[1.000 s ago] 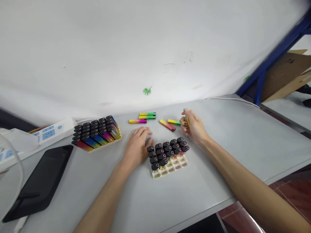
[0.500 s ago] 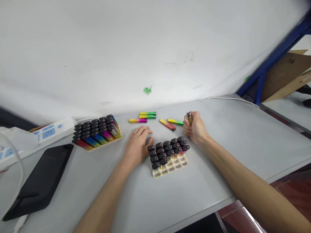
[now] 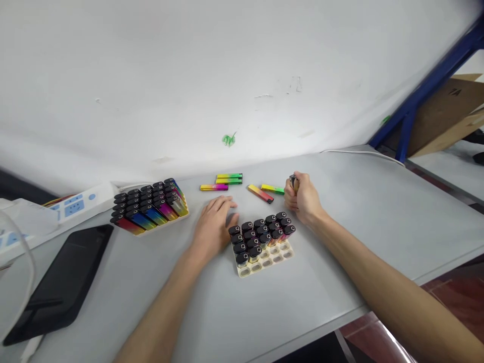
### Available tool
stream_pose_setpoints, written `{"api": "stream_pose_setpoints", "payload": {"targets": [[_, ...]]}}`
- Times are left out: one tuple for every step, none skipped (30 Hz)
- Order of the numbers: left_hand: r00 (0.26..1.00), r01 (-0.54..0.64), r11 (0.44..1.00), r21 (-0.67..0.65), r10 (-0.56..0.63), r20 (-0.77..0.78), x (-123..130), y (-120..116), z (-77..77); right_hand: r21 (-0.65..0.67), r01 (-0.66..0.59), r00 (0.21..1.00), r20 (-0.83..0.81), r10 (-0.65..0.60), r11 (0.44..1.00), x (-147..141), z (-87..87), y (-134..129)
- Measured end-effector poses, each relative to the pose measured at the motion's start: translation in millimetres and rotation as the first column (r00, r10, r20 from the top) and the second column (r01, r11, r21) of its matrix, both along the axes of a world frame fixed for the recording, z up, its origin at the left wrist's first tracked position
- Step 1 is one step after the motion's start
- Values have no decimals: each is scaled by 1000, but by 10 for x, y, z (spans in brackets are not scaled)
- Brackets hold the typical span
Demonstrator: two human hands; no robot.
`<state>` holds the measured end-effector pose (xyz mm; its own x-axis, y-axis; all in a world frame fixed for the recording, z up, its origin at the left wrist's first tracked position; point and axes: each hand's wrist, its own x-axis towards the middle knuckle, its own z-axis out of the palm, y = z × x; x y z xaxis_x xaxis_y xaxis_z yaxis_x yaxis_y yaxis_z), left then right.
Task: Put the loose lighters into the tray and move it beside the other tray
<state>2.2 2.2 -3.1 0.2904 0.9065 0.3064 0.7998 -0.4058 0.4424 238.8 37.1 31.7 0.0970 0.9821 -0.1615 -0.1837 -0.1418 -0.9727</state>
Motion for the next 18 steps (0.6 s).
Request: {"api": "stream_pose_setpoints", "payload": {"targets": [[1000, 1, 1000, 2, -1, 2, 1, -1, 2, 14, 8, 1000, -3, -8, 1000, -3, 4, -3], [1000, 0, 1000, 1, 0, 4, 1, -2, 3, 25, 11, 1000, -4, -11, 1000, -4, 4, -5], [1000, -1, 1000, 0, 1, 5, 0, -2, 4, 33, 11, 1000, -2, -11, 999, -4, 1, -6], [1000, -2, 1000, -2, 2, 6, -1, -2, 3, 38, 10, 1000, 4, -10, 999, -2, -7, -5], [1000, -3, 1000, -3, 3, 7, -3, -1, 2, 41, 9, 1000, 15, -9, 999, 0, -19, -3], [1000, -1, 1000, -4, 1, 9, -4, 0, -1, 45, 5, 999, 31, -6, 999, 4, -35, 0], [1000, 0, 1000, -3, 0, 11, -6, 0, -3, 48, 1, 999, 53, -4, 999, 9, -54, 4], [1000, 2, 1000, 0, -2, 13, -6, 1, -5, 50, -4, 997, 77, 0, 999, 13, -75, 8], [1000, 3, 1000, 3, -3, 14, -6, 1, -7, 53, -11, 995, 99, 6, 999, 17, -95, 11], [1000, 4, 1000, 6, -4, 13, -5, 0, -7, 58, -19, 993, 116, 12, 998, 19, -113, 13], [1000, 3, 1000, 7, -4, 12, -5, -1, -7, 69, -28, 992, 127, 19, 997, 20, -127, 14], [1000, 1, 1000, 8, -2, 10, -4, -2, -5, 86, -34, 991, 134, 22, 996, 18, -136, 13], [1000, 0, 1000, 8, 0, 8, -3, -4, -3, 112, -37, 989, 144, 21, 993, 15, -140, 9], [1000, 0, 1000, 6, 0, 6, -3, -6, 0, 142, -39, 986, 163, 15, 989, 11, -139, 4], [1000, 1, 1000, 6, -1, 4, -3, -8, 3, 175, -36, 980, 197, 1, 984, 6, -134, -3], [1000, 0, 1000, 7, 0, 2, -3, -9, 5, 211, -34, 969, 245, -19, 977, 3, -128, -11], [1000, 1, 1000, 8, -1, 0, -3, -10, 7, 245, -34, 953, 301, -43, 969, 1, -121, -18], [1000, 1, 1000, 9, -1, -3, -3, -9, 7, 276, -37, 932, 355, -67, 961, 1, -114, -24]]}}
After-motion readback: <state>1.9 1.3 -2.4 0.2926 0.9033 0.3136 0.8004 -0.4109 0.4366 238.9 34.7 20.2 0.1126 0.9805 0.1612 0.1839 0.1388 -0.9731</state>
